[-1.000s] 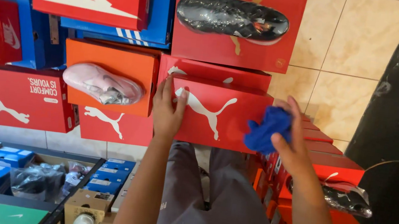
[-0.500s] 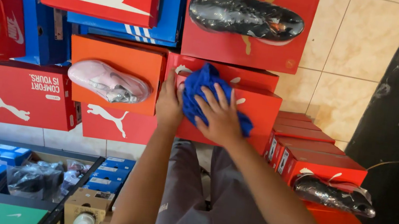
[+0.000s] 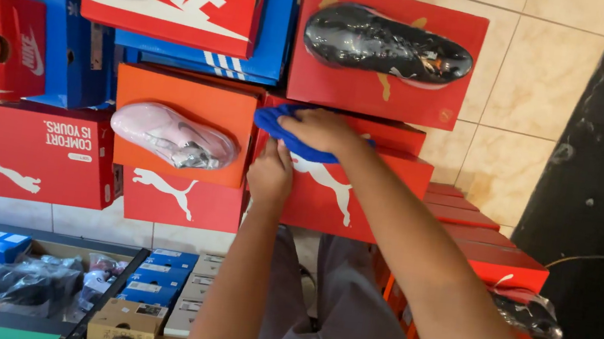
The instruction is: Cleaning shoes with a cloth and organizing shoe boxes in a storage area
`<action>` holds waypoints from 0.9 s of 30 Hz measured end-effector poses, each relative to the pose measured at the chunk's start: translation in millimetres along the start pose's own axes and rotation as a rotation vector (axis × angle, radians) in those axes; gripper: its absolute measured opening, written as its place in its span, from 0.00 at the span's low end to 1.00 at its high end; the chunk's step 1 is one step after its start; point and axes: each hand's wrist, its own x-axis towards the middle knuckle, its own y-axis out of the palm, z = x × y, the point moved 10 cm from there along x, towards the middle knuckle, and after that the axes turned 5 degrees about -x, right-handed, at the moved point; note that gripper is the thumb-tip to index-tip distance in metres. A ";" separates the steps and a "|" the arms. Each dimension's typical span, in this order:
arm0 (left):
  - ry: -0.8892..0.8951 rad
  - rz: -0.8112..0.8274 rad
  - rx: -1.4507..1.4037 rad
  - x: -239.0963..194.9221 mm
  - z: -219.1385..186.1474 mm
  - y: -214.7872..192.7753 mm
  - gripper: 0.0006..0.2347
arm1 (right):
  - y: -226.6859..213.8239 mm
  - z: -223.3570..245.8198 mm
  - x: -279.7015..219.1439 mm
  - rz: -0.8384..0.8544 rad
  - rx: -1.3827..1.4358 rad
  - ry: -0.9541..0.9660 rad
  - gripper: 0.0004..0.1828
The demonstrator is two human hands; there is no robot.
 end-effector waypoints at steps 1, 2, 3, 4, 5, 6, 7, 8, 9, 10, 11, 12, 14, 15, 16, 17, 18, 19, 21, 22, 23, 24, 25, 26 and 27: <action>-0.002 0.008 0.001 -3.7 -7.4 -8.3 0.22 | 4.8 -22.9 -2.7 0.005 0.002 0.006 0.40; 0.001 0.006 -0.032 -7.5 -15.6 -17.6 0.23 | 7.6 -47.8 -6.1 -0.009 0.050 0.031 0.37; 0.013 -0.003 -0.066 -5.0 -27.5 -28.3 0.24 | 4.6 -71.9 -7.3 -0.035 0.097 0.054 0.35; 0.021 -0.003 -0.068 -2.1 -31.2 -29.2 0.24 | -10.9 -94.0 -29.6 -0.042 0.099 0.057 0.35; 0.008 -0.007 -0.086 -4.4 -31.0 -30.1 0.23 | -19.9 -123.9 -55.7 -0.020 0.037 0.136 0.34; -0.006 -0.012 -0.105 -7.1 -30.8 -31.1 0.23 | -29.3 -153.6 -82.9 0.003 -0.026 0.214 0.34; 0.001 -0.015 -0.108 -4.3 -30.8 -30.2 0.23 | -25.6 -172.7 -80.5 -0.005 -0.026 0.215 0.34; 0.005 -0.030 -0.114 -1.9 -30.4 -30.4 0.23 | -22.5 -193.7 -78.8 -0.019 -0.037 0.234 0.34; -0.001 -0.041 -0.119 -5.8 -27.1 -29.5 0.23 | -15.0 -215.6 -79.8 -0.022 -0.049 0.253 0.35; -0.004 -0.039 -0.120 -9.3 -26.7 -29.2 0.23 | -17.9 -189.1 -75.4 -0.018 -0.051 0.254 0.35; -0.004 -0.008 -0.127 -6.8 -26.8 -27.7 0.24 | -18.3 -157.9 -65.9 0.028 -0.071 0.225 0.34; -0.003 0.023 -0.134 -3.9 -26.9 -25.5 0.24 | -18.8 -127.1 -56.6 0.075 -0.091 0.195 0.34; -0.002 0.017 -0.128 -0.7 -31.0 -30.5 0.25 | -13.6 -61.2 -21.8 0.076 -0.026 0.101 0.33; -0.005 0.029 -0.130 -5.6 -30.9 -28.4 0.25 | -5.5 -27.7 -8.0 0.086 0.037 0.024 0.33; -0.018 0.035 -0.122 -5.5 -15.2 -16.5 0.25 | 4.8 -21.6 -1.4 0.102 0.042 0.023 0.33; -0.020 0.021 -0.090 -1.0 -5.0 -5.2 0.24 | 4.1 -10.6 5.4 0.060 0.096 -0.044 0.32; -0.021 0.007 -0.059 2.7 4.5 5.5 0.23 | 2.4 0.3 10.8 0.018 0.150 -0.111 0.31; -0.007 0.017 -0.056 1.4 -5.3 -5.2 0.23 | 10.4 -19.9 9.0 0.008 0.160 -0.100 0.31; -0.023 0.013 -0.129 -4.0 -24.7 -28.6 0.24 | -2.9 -40.3 -8.5 -0.296 0.070 -0.310 0.23; -0.009 0.029 -0.129 -4.7 -27.4 -24.5 0.24 | 4.4 -69.4 -27.5 -0.305 0.076 -0.292 0.23; -0.020 0.023 -0.152 -2.0 -26.4 -24.4 0.24 | -8.2 -91.0 -53.6 -0.566 -0.166 -0.265 0.25; -0.031 0.018 -0.176 0.6 -25.2 -24.9 0.24 | -15.5 -107.6 -84.9 -0.821 -0.414 -0.229 0.27; -0.019 0.016 -0.176 0.9 -28.5 -30.0 0.24 | -10.3 -128.3 -94.8 -0.832 -0.413 -0.225 0.27; -0.023 0.042 -0.237 1.5 -30.4 -31.7 0.24 | -13.0 -147.8 -115.2 -0.998 -0.475 -0.187 0.23; -0.043 0.069 -0.292 -4.1 -26.5 -33.6 0.24 | -7.7 -166.0 -137.0 -1.148 -0.530 -0.154 0.19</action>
